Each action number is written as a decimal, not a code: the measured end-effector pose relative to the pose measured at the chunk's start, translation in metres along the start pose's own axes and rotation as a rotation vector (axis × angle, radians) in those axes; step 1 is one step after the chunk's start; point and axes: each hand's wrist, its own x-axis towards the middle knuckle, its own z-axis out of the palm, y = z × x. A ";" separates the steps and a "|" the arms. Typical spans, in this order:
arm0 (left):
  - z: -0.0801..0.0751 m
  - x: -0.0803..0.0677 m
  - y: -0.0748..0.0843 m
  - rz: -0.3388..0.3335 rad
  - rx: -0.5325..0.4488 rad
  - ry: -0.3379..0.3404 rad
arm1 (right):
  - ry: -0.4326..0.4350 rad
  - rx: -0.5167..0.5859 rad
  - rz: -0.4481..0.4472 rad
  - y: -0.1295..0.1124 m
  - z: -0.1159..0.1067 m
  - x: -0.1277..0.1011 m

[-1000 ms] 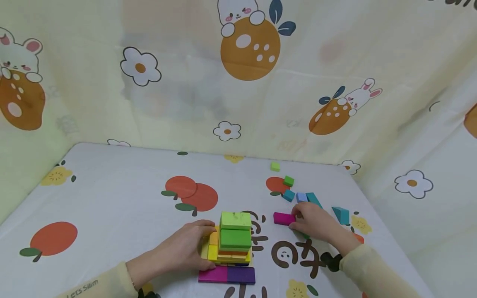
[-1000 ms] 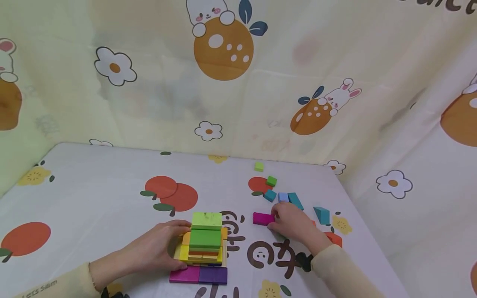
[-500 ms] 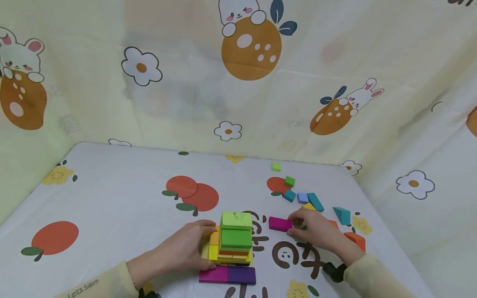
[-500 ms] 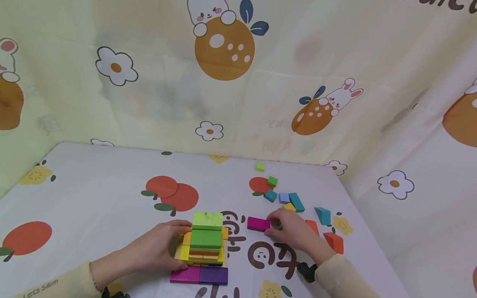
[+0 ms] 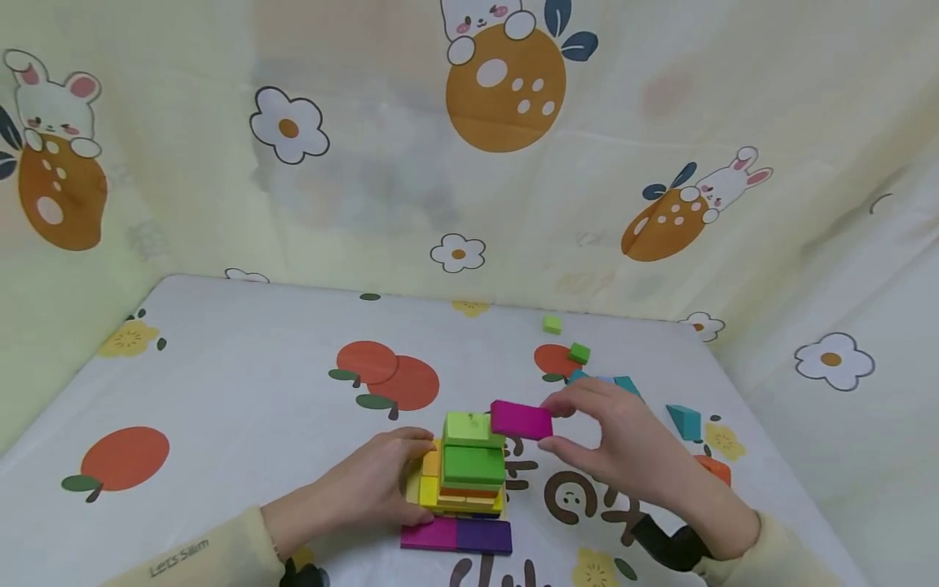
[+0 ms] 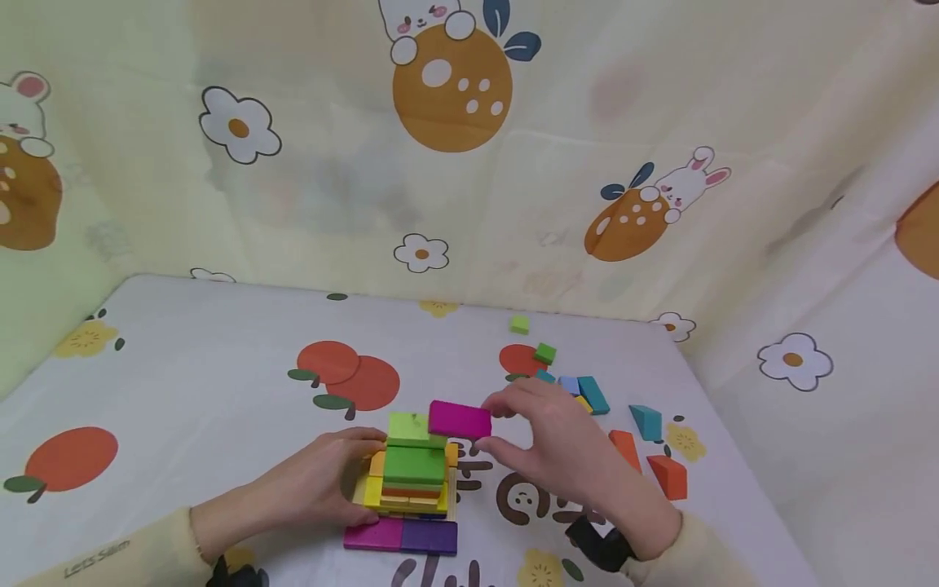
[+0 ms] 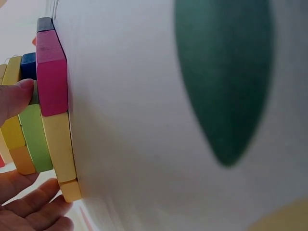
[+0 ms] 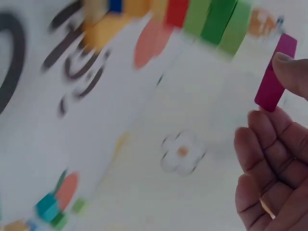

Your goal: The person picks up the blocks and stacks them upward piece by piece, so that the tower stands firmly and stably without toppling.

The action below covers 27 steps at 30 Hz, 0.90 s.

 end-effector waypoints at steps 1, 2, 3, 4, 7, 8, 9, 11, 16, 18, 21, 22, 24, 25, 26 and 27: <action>0.000 0.000 0.000 -0.002 0.000 -0.003 | -0.010 -0.011 -0.023 -0.007 0.001 0.001; 0.000 0.001 0.000 -0.005 0.001 -0.006 | -0.025 -0.023 -0.036 -0.013 0.001 0.003; 0.000 0.001 0.000 -0.007 0.000 -0.009 | -0.043 -0.032 -0.044 -0.019 0.003 0.004; 0.000 0.002 0.000 -0.009 -0.001 -0.010 | -0.059 -0.040 -0.048 -0.024 0.004 0.004; 0.001 0.002 -0.001 -0.016 -0.005 -0.015 | -0.111 -0.059 -0.039 -0.033 0.009 0.006; 0.001 0.003 -0.001 -0.018 -0.005 -0.015 | -0.121 -0.065 -0.040 -0.035 0.011 0.007; 0.001 0.002 -0.001 -0.019 -0.008 -0.015 | -0.128 -0.072 -0.040 -0.037 0.012 0.007; 0.001 0.002 -0.001 -0.022 -0.010 -0.015 | -0.138 -0.081 -0.041 -0.039 0.015 0.008; 0.000 0.002 -0.002 -0.019 -0.014 -0.013 | -0.142 -0.108 -0.052 -0.041 0.017 0.010; 0.001 0.002 -0.002 -0.016 -0.014 -0.012 | -0.149 -0.109 -0.051 -0.040 0.017 0.010; 0.000 0.002 -0.002 -0.014 -0.015 -0.012 | -0.157 -0.100 -0.045 -0.039 0.016 0.010; 0.000 0.002 -0.002 -0.014 -0.014 -0.012 | -0.157 -0.099 -0.046 -0.039 0.017 0.010; 0.000 0.002 -0.002 -0.014 -0.015 -0.011 | -0.158 -0.095 -0.046 -0.038 0.017 0.009; 0.000 0.002 -0.002 -0.014 -0.015 -0.011 | -0.157 -0.092 -0.047 -0.037 0.017 0.010; 0.000 0.002 -0.002 -0.015 -0.015 -0.011 | -0.156 -0.091 -0.046 -0.037 0.018 0.010; 0.000 0.002 -0.001 -0.016 -0.013 -0.011 | -0.156 -0.090 -0.044 -0.037 0.018 0.010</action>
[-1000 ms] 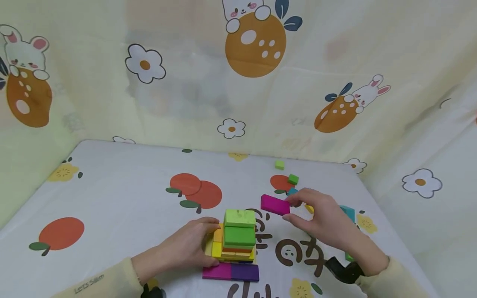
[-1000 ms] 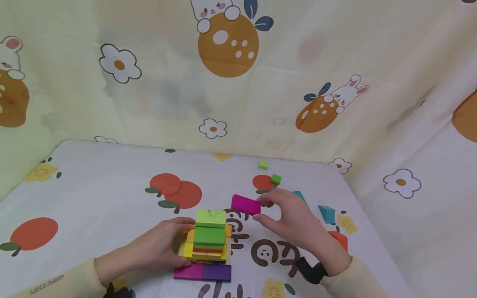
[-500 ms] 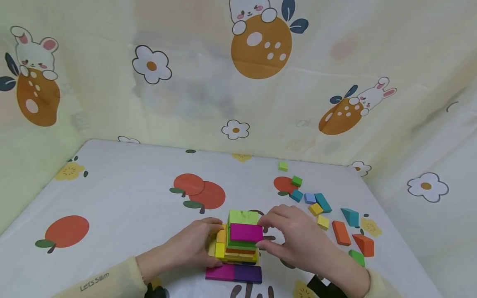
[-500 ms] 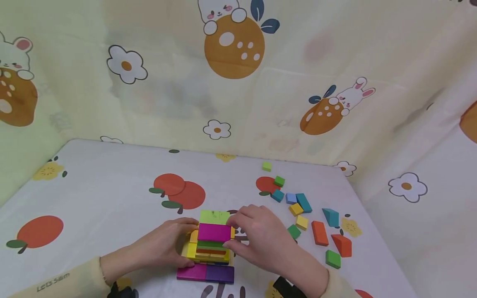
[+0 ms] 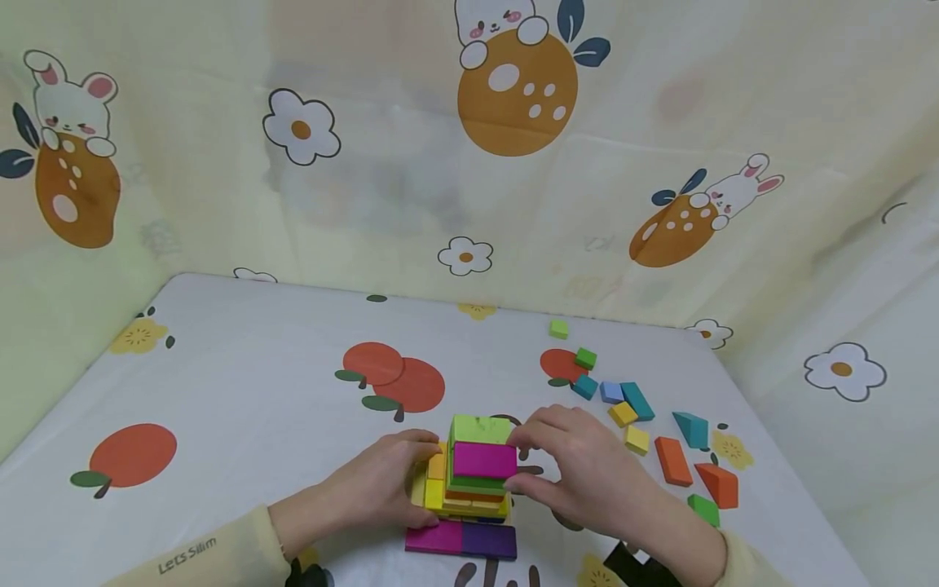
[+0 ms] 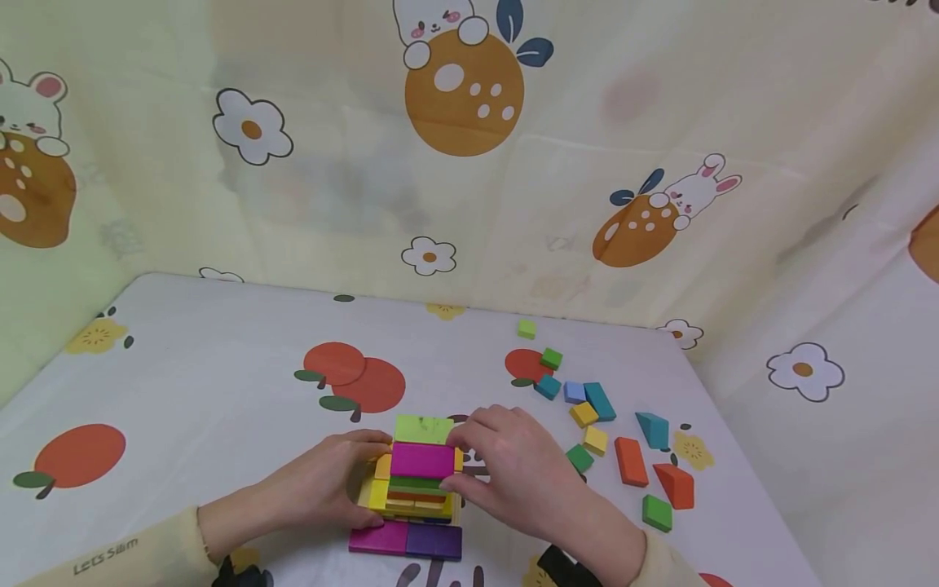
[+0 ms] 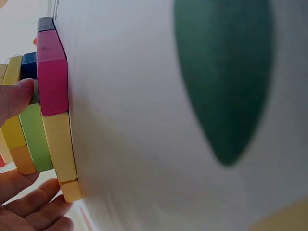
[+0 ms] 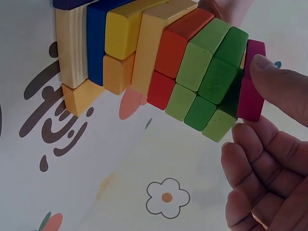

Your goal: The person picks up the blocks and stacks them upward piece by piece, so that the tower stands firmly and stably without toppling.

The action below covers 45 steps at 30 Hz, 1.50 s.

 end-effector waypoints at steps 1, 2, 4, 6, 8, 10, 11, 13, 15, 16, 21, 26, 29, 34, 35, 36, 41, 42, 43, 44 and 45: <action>0.000 0.000 0.000 -0.001 0.001 0.000 | 0.001 0.003 0.002 0.000 0.000 0.000; 0.000 0.000 0.000 -0.003 0.002 -0.001 | 0.001 0.005 0.005 0.000 0.000 0.000; 0.000 0.000 0.001 -0.005 0.004 -0.002 | 0.007 0.016 0.010 0.001 0.001 -0.001; 0.000 -0.001 0.001 -0.006 0.005 -0.003 | 0.020 0.031 0.009 0.001 0.001 -0.002; 0.000 -0.001 0.001 -0.006 0.004 -0.004 | 0.048 0.050 0.000 0.002 0.001 -0.002; 0.000 -0.001 0.001 -0.008 0.004 -0.005 | 0.077 0.062 -0.013 0.003 0.001 -0.003; 0.000 0.000 0.002 -0.007 0.004 -0.005 | 0.082 0.067 -0.012 0.004 0.001 -0.002; 0.000 0.000 0.001 -0.006 0.004 -0.004 | 0.065 0.086 0.003 0.007 0.001 -0.001; 0.000 0.000 0.001 -0.005 0.003 -0.003 | 0.005 0.125 0.034 0.011 0.002 0.001; 0.000 0.000 0.001 -0.004 0.002 -0.003 | -0.035 0.152 0.055 0.012 0.003 0.002; 0.000 0.000 0.001 -0.012 -0.007 -0.008 | -0.157 0.257 0.111 0.018 0.009 0.007; 0.000 0.000 0.001 -0.016 0.004 -0.010 | -0.142 0.263 0.104 0.019 0.013 0.009; 0.000 0.000 0.001 -0.016 0.009 -0.010 | -0.141 0.264 0.104 0.018 0.014 0.010; 0.000 0.001 0.001 -0.016 0.014 -0.013 | -0.136 0.264 0.104 0.018 0.014 0.009; 0.000 0.001 0.002 -0.015 0.015 -0.013 | -0.136 0.265 0.104 0.018 0.014 0.009; 0.000 0.002 0.002 -0.015 0.016 -0.014 | -0.136 0.265 0.105 0.018 0.014 0.009; 0.000 0.002 0.001 -0.002 0.014 -0.012 | -0.148 0.274 0.111 0.018 0.014 0.009; 0.000 0.002 0.001 0.002 0.014 -0.012 | -0.154 0.279 0.113 0.018 0.014 0.009; 0.000 0.001 0.001 0.006 0.014 -0.011 | -0.160 0.286 0.117 0.019 0.014 0.009; -0.001 0.001 0.001 0.009 0.013 -0.010 | -0.162 0.293 0.124 0.019 0.013 0.009; -0.001 0.000 0.000 0.011 0.012 -0.008 | -0.159 0.299 0.132 0.020 0.013 0.009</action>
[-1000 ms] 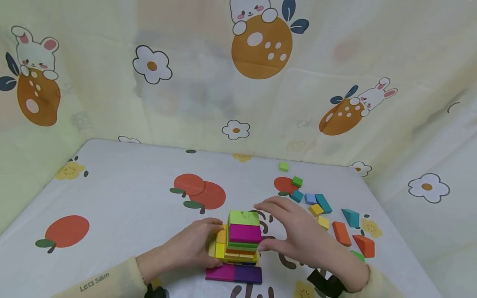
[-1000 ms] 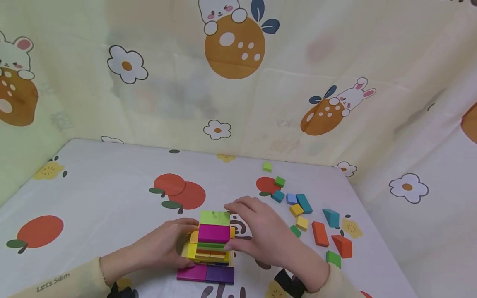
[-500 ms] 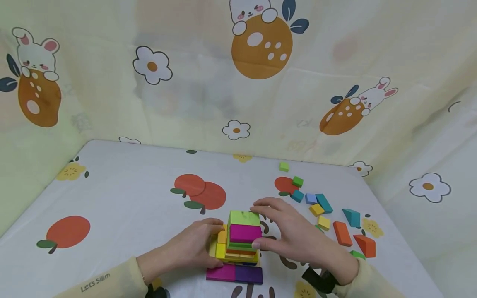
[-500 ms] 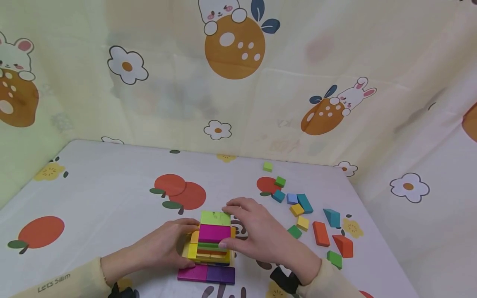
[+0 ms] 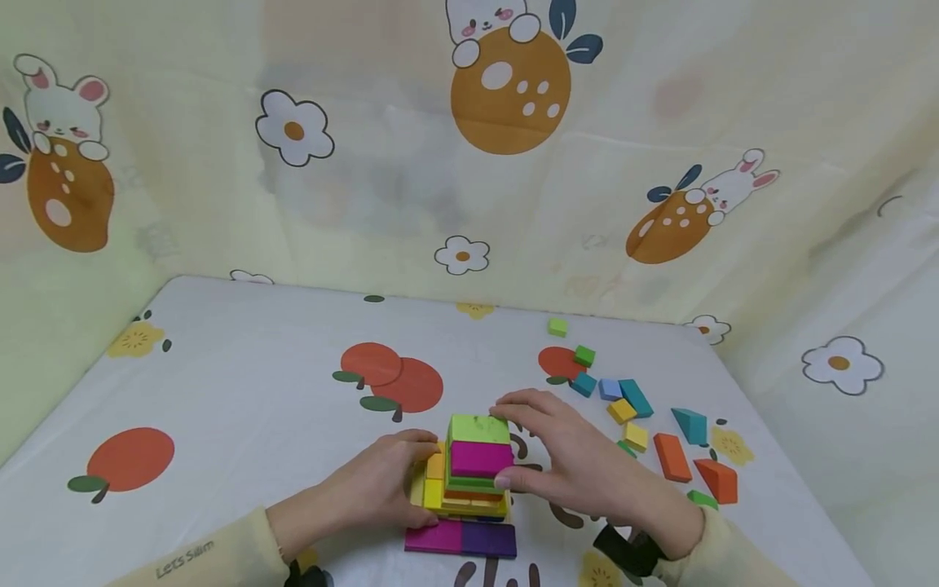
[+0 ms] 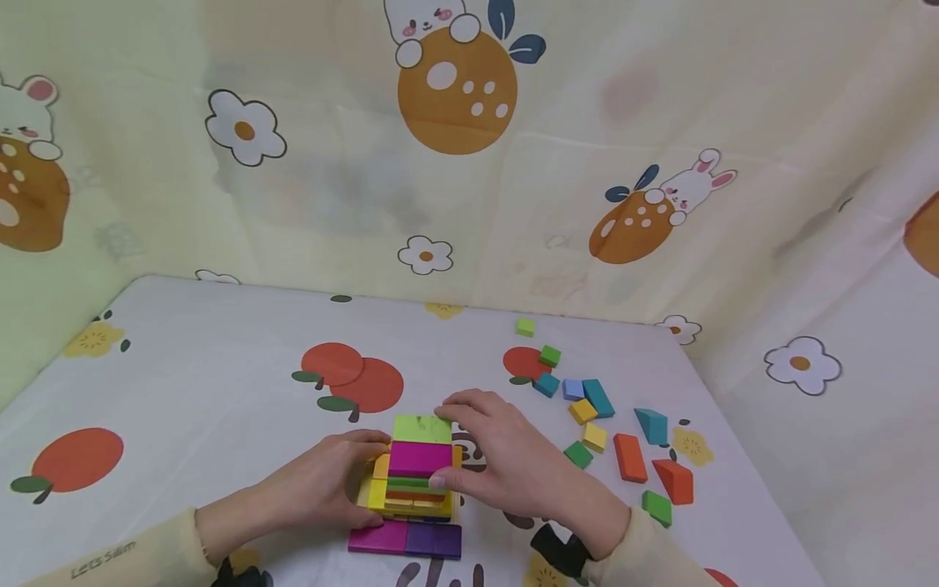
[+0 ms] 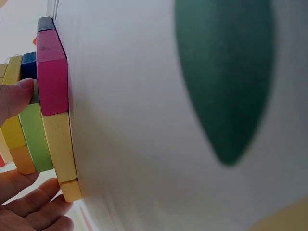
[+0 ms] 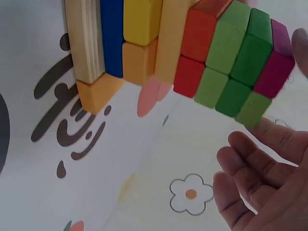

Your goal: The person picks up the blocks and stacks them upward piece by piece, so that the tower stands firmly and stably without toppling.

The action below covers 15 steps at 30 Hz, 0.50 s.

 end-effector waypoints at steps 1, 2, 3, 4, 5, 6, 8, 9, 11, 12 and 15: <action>0.000 0.000 0.000 0.003 -0.001 0.002 | 0.012 0.008 0.006 0.002 -0.002 0.000; -0.001 -0.001 0.000 0.005 0.000 0.004 | 0.032 0.014 0.005 0.005 -0.005 0.000; -0.001 -0.001 0.000 0.008 0.000 0.007 | 0.060 0.015 0.012 0.009 -0.008 0.001; -0.001 -0.001 0.000 0.010 0.000 0.010 | 0.094 0.017 0.013 0.016 -0.012 0.002; -0.001 -0.001 0.000 0.011 0.000 0.012 | 0.129 0.013 0.020 0.024 -0.017 0.004; -0.002 -0.001 0.000 0.011 -0.001 0.013 | 0.162 0.005 0.033 0.035 -0.021 0.006; -0.002 -0.001 0.000 0.009 -0.007 0.011 | 0.204 -0.006 0.083 0.061 -0.028 0.010; -0.001 -0.001 0.000 0.006 -0.009 0.009 | 0.210 -0.015 0.123 0.076 -0.030 0.012; -0.001 -0.001 0.001 -0.001 -0.015 0.002 | 0.193 -0.040 0.220 0.105 -0.032 0.015; 0.000 -0.001 0.001 -0.002 -0.017 0.000 | 0.175 -0.057 0.267 0.118 -0.031 0.016; 0.001 -0.001 0.001 0.000 -0.012 0.000 | 0.118 -0.117 0.360 0.147 -0.029 0.019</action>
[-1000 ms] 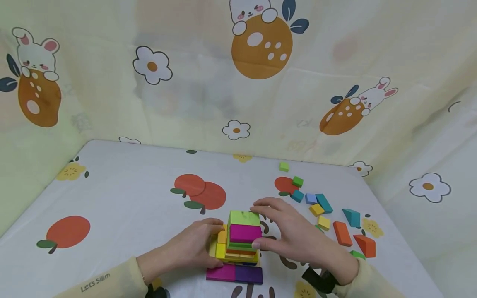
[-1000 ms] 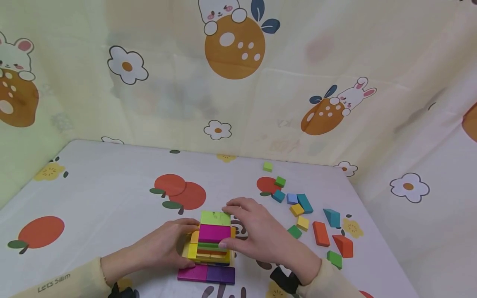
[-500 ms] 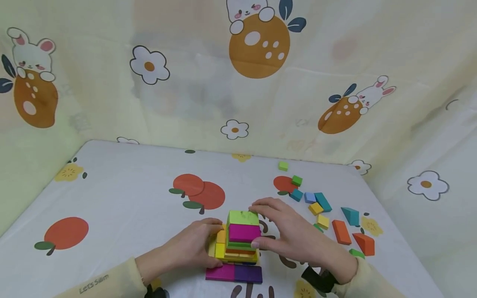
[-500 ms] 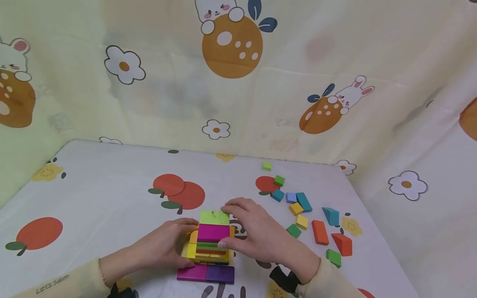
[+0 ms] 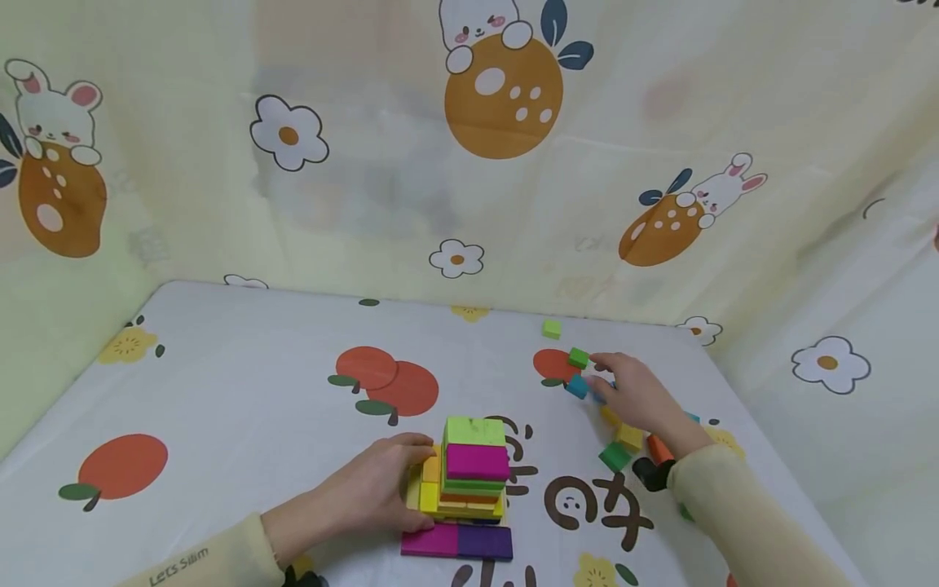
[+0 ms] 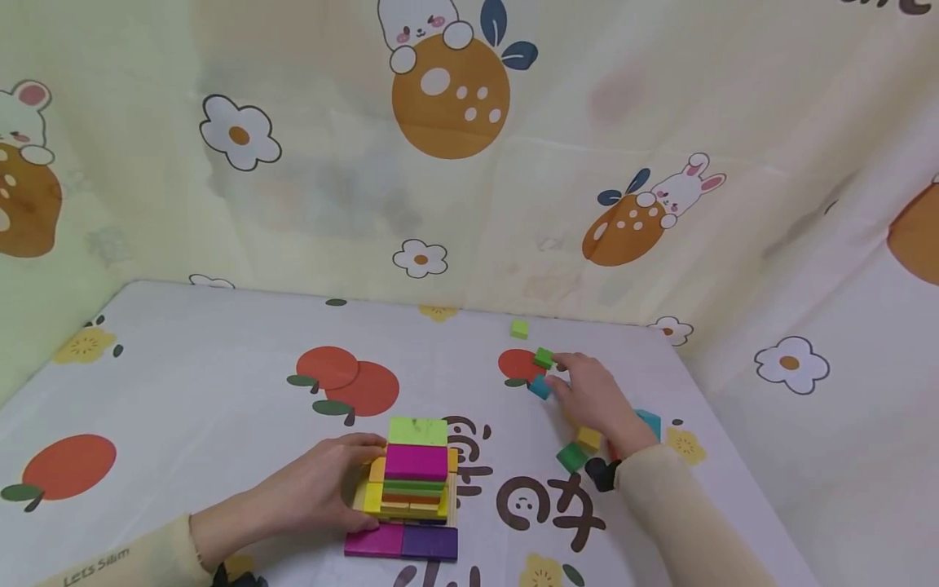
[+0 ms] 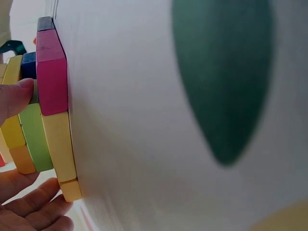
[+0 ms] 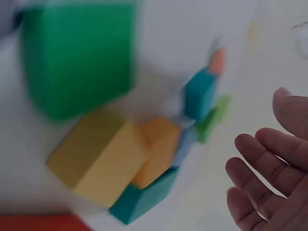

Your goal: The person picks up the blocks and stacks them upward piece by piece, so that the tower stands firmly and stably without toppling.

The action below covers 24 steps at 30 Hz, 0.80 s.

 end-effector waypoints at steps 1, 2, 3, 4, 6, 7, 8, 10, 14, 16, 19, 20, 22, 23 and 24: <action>0.000 0.000 0.000 -0.001 0.002 0.001 | -0.016 -0.030 0.011 0.005 0.002 0.005; 0.000 0.000 -0.001 -0.001 0.005 0.004 | -0.029 -0.050 0.014 0.009 0.004 0.009; 0.000 0.000 -0.001 0.000 0.008 0.006 | -0.044 -0.070 0.014 0.012 0.006 0.014; 0.000 -0.001 -0.002 -0.001 0.009 0.008 | -0.057 -0.084 0.012 0.015 0.008 0.019; 0.000 -0.001 -0.002 -0.002 0.006 0.011 | -0.088 -0.112 -0.001 0.018 0.011 0.029; 0.000 -0.001 -0.002 -0.003 0.005 0.011 | -0.101 -0.123 -0.012 0.019 0.013 0.034; 0.000 -0.001 -0.002 -0.004 0.004 0.010 | -0.115 -0.126 -0.018 0.019 0.014 0.039; -0.001 -0.001 -0.003 -0.007 0.002 0.009 | -0.139 -0.131 -0.025 0.018 0.016 0.049; -0.001 -0.001 -0.003 -0.005 0.006 0.008 | -0.183 -0.139 0.003 0.010 0.020 0.071; -0.001 -0.001 -0.004 -0.001 0.008 0.008 | -0.198 -0.151 0.020 0.006 0.023 0.081; -0.001 -0.001 -0.004 0.008 0.015 0.009 | -0.196 -0.171 0.028 0.003 0.026 0.094; -0.001 -0.001 -0.003 0.010 0.016 0.008 | -0.189 -0.182 0.028 0.002 0.027 0.097; -0.001 0.000 -0.003 0.008 0.017 0.004 | -0.181 -0.206 0.035 0.001 0.029 0.103; -0.001 0.000 -0.003 0.006 0.018 0.001 | -0.182 -0.215 0.041 0.001 0.030 0.105; -0.001 0.000 -0.003 0.004 0.017 -0.003 | -0.187 -0.228 0.047 0.001 0.030 0.107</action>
